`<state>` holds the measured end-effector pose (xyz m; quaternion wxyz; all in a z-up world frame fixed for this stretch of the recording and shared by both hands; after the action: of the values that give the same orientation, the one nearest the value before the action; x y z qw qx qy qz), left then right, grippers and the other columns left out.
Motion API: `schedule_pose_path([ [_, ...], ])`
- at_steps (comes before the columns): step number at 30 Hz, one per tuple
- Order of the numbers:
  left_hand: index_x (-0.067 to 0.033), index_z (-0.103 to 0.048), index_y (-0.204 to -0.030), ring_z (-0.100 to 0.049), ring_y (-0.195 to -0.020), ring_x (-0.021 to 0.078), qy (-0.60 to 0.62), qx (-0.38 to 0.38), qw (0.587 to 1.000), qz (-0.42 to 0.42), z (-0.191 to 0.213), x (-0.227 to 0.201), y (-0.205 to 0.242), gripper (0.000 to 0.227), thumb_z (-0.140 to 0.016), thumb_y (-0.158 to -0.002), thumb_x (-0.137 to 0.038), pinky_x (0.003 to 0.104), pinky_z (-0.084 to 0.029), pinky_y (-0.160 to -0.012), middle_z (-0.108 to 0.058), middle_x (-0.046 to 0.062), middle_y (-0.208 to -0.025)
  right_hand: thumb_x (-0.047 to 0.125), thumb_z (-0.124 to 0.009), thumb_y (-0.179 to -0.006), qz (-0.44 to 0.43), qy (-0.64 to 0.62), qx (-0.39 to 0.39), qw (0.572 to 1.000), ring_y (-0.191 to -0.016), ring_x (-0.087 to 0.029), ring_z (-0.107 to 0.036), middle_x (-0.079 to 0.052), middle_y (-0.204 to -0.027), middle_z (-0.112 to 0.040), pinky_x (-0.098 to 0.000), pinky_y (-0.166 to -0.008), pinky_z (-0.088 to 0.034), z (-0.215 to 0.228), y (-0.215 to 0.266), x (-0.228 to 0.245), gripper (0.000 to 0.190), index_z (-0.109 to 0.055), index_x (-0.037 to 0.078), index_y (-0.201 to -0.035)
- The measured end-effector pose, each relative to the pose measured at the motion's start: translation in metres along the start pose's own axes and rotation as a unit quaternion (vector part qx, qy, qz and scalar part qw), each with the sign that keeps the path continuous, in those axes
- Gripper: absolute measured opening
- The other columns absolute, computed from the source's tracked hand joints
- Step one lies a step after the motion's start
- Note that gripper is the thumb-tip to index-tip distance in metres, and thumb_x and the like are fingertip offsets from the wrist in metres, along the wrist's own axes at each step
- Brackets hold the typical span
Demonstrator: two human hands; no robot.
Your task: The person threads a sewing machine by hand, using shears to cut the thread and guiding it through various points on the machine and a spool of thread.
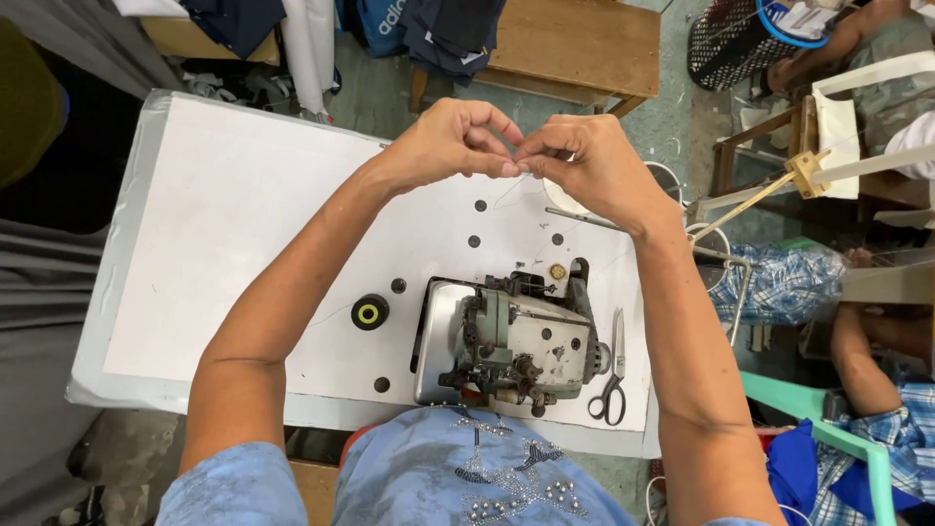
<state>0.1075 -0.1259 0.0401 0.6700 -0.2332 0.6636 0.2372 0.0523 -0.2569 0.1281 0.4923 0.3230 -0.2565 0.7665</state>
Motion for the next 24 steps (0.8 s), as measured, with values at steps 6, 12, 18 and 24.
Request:
schedule_pose_path([
  [6, -0.0108, -0.072, -0.121, -0.079, -0.091, 0.0075, -0.014, -0.018, 0.997, 0.069, 0.001, -0.009, 0.001, 0.042, -0.087, -0.087, -0.031, 0.028, -0.059, -0.094, -0.087, 0.002, -0.094, 0.009, -0.077, -0.106, 0.036, 0.093, 0.036, 0.994, -0.071, -0.015, -0.058, -0.001, -0.092, -0.074, -0.0322, -0.067, -0.044, -0.001, 0.004, -0.004, 0.008, -0.084, 0.013, -0.107],
  [12, -0.015, -0.066, -0.116, -0.073, -0.087, 0.0059, 0.019, -0.045, 0.989, 0.139, 0.006, -0.019, 0.006, 0.035, -0.081, -0.086, -0.024, 0.026, -0.042, -0.075, -0.087, 0.002, -0.094, 0.014, -0.067, -0.11, -0.04, 0.07, 0.014, 0.997, -0.08, -0.016, -0.067, -0.006, -0.092, -0.078, -0.0323, -0.067, -0.05, 0.015, 0.01, -0.008, 0.015, -0.075, 0.008, -0.121],
  [18, -0.0164, -0.067, -0.118, -0.065, -0.078, 0.0064, 0.057, -0.057, 0.983, 0.164, 0.008, -0.024, 0.01, 0.039, -0.083, -0.083, -0.024, 0.025, -0.043, -0.074, -0.087, 0.005, -0.099, 0.003, -0.072, -0.11, 0.017, 0.107, -0.031, 0.994, -0.078, -0.015, -0.074, -0.007, -0.09, -0.08, -0.029, -0.07, -0.055, 0.026, 0.014, -0.013, 0.009, -0.08, 0.006, -0.108],
  [24, -0.0141, -0.067, -0.12, -0.07, -0.082, 0.0061, 0.065, -0.052, 0.983, 0.161, 0.008, -0.022, 0.011, 0.04, -0.081, -0.084, -0.022, 0.024, -0.041, -0.07, -0.087, 0.008, -0.099, 0.001, -0.073, -0.109, 0.004, 0.101, -0.056, 0.993, -0.077, -0.015, -0.075, -0.006, -0.097, -0.08, -0.0265, -0.073, -0.058, 0.032, 0.016, -0.025, 0.009, -0.08, 0.004, -0.104],
])
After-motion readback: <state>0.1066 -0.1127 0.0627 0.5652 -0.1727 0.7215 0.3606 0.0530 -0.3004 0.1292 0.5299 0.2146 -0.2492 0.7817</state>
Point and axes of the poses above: each hand's wrist, its own y-axis away from the middle knuckle, its own z-axis out of the back of the hand, x = y × z, the point moved 8 cm from there along -y, towards the middle knuckle
